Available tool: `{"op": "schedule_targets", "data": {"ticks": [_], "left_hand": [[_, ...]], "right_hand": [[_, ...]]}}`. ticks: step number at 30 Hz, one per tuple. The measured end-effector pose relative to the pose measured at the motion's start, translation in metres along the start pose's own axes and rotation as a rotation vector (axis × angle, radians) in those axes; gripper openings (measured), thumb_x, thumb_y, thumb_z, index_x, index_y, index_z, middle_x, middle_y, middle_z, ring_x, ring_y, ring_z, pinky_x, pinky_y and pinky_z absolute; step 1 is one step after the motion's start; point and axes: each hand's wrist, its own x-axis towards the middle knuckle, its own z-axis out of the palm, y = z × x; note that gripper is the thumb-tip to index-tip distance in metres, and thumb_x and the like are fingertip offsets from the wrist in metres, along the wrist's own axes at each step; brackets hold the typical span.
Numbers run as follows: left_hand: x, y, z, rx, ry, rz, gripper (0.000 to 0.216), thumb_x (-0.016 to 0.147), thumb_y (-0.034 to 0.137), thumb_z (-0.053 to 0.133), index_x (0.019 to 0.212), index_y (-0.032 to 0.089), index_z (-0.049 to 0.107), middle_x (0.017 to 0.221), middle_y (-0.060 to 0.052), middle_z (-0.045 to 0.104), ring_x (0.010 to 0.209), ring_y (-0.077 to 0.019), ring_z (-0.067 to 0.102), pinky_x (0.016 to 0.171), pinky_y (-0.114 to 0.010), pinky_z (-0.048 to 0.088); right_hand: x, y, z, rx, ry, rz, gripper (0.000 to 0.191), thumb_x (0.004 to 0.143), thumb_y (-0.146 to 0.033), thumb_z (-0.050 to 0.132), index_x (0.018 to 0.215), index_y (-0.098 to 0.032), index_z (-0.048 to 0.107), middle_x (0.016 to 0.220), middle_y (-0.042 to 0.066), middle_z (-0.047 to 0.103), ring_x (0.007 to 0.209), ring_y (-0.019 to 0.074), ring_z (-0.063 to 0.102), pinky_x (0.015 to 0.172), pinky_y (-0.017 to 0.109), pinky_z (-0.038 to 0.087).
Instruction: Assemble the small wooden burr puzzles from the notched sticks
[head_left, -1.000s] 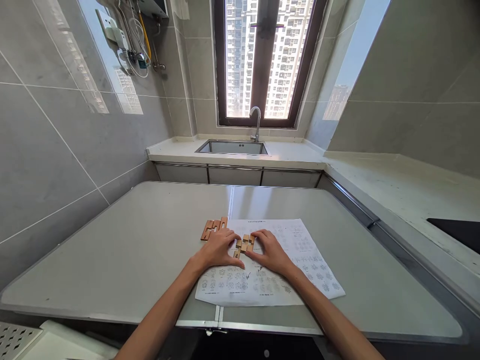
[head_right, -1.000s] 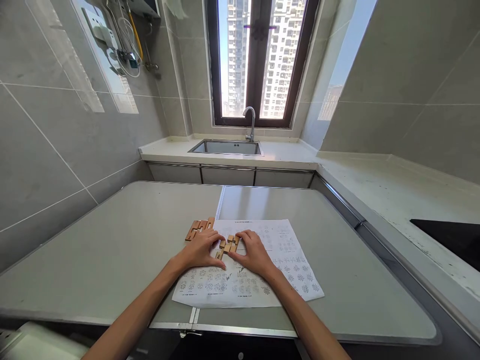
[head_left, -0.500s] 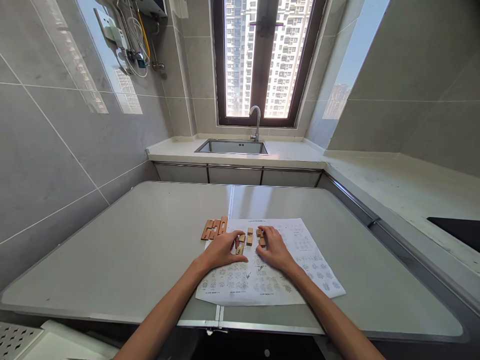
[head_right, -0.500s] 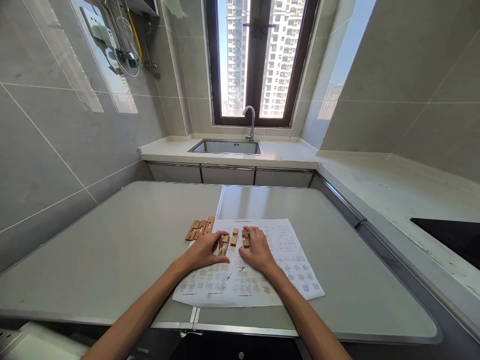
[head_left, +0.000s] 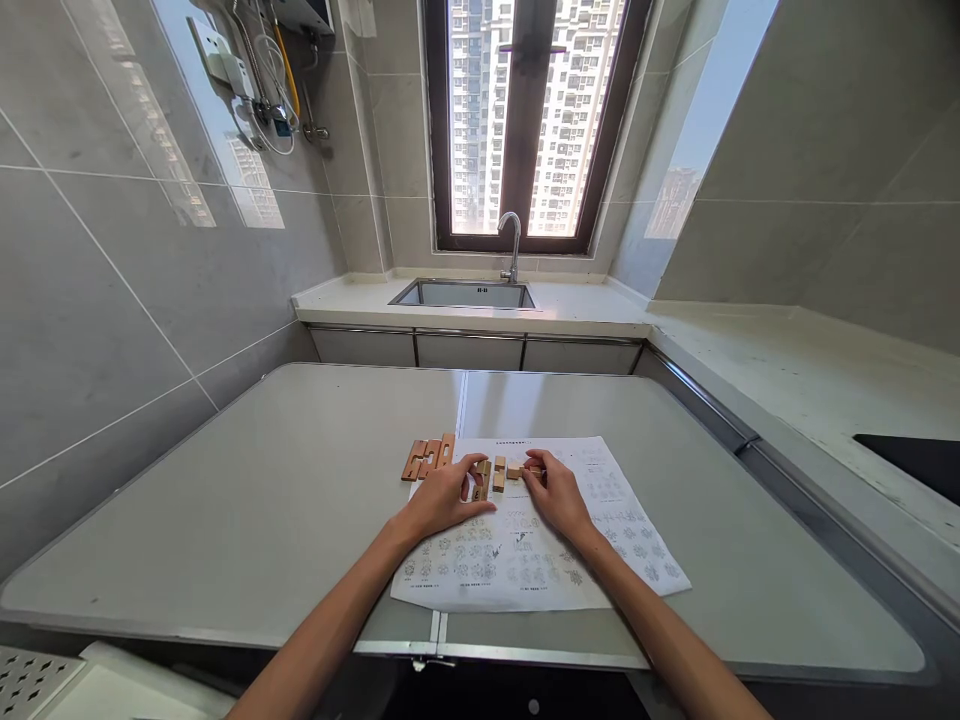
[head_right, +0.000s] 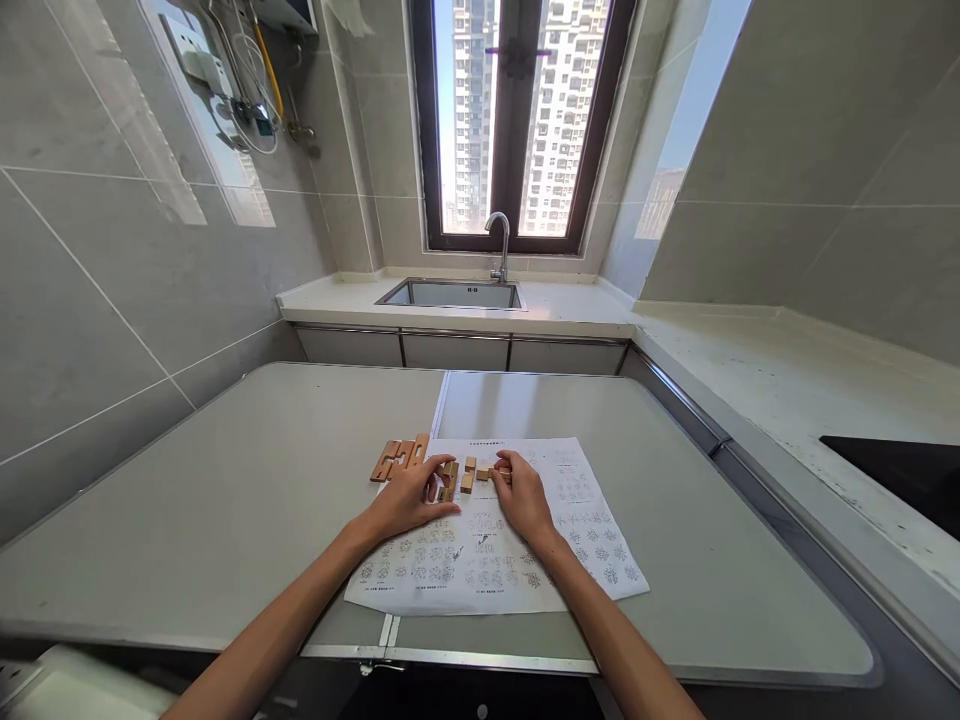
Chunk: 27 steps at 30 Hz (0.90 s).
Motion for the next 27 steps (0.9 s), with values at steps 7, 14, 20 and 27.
{"op": "schedule_targets", "data": {"ticks": [7, 14, 20, 27], "left_hand": [[0.001, -0.001, 0.001, 0.108, 0.041, 0.039, 0.071, 0.082, 0.062, 0.077, 0.138, 0.026, 0.055, 0.093, -0.001, 0.074, 0.078, -0.0233, 0.069, 0.075, -0.034, 0.047], [0.001, -0.002, 0.001, 0.168, 0.07, 0.041, 0.07, 0.08, 0.063, 0.079, 0.134, 0.024, 0.055, 0.091, -0.002, 0.072, 0.084, -0.0269, 0.07, 0.075, -0.035, 0.046], [-0.001, -0.002, 0.003, 0.131, 0.082, 0.083, 0.073, 0.082, 0.06, 0.08, 0.139, 0.024, 0.052, 0.09, -0.002, 0.072, 0.083, -0.0243, 0.069, 0.075, -0.034, 0.048], [-0.003, 0.005, 0.007, 0.018, 0.044, 0.21, 0.077, 0.077, 0.062, 0.083, 0.141, 0.028, 0.055, 0.117, -0.006, 0.071, 0.096, -0.0247, 0.068, 0.081, -0.033, 0.05]], "right_hand": [[0.005, -0.008, -0.004, 0.546, -0.139, 0.265, 0.046, 0.08, -0.05, 0.081, 0.114, -0.021, 0.069, 0.114, 0.012, 0.077, 0.108, 0.028, 0.072, 0.099, 0.046, 0.056], [0.003, -0.025, -0.011, 0.824, -0.323, 0.378, 0.053, 0.07, -0.044, 0.093, 0.114, -0.021, 0.076, 0.122, 0.01, 0.076, 0.12, 0.0289, 0.068, 0.108, 0.045, 0.052], [-0.003, -0.035, -0.019, 0.887, -0.583, 0.364, 0.049, 0.071, -0.043, 0.093, 0.112, -0.02, 0.08, 0.122, 0.01, 0.076, 0.116, 0.0268, 0.069, 0.107, 0.042, 0.05], [-0.007, -0.037, -0.017, 0.845, -0.719, 0.345, 0.045, 0.07, -0.041, 0.093, 0.109, -0.02, 0.08, 0.107, 0.008, 0.079, 0.098, 0.0243, 0.073, 0.096, 0.041, 0.054]]}}
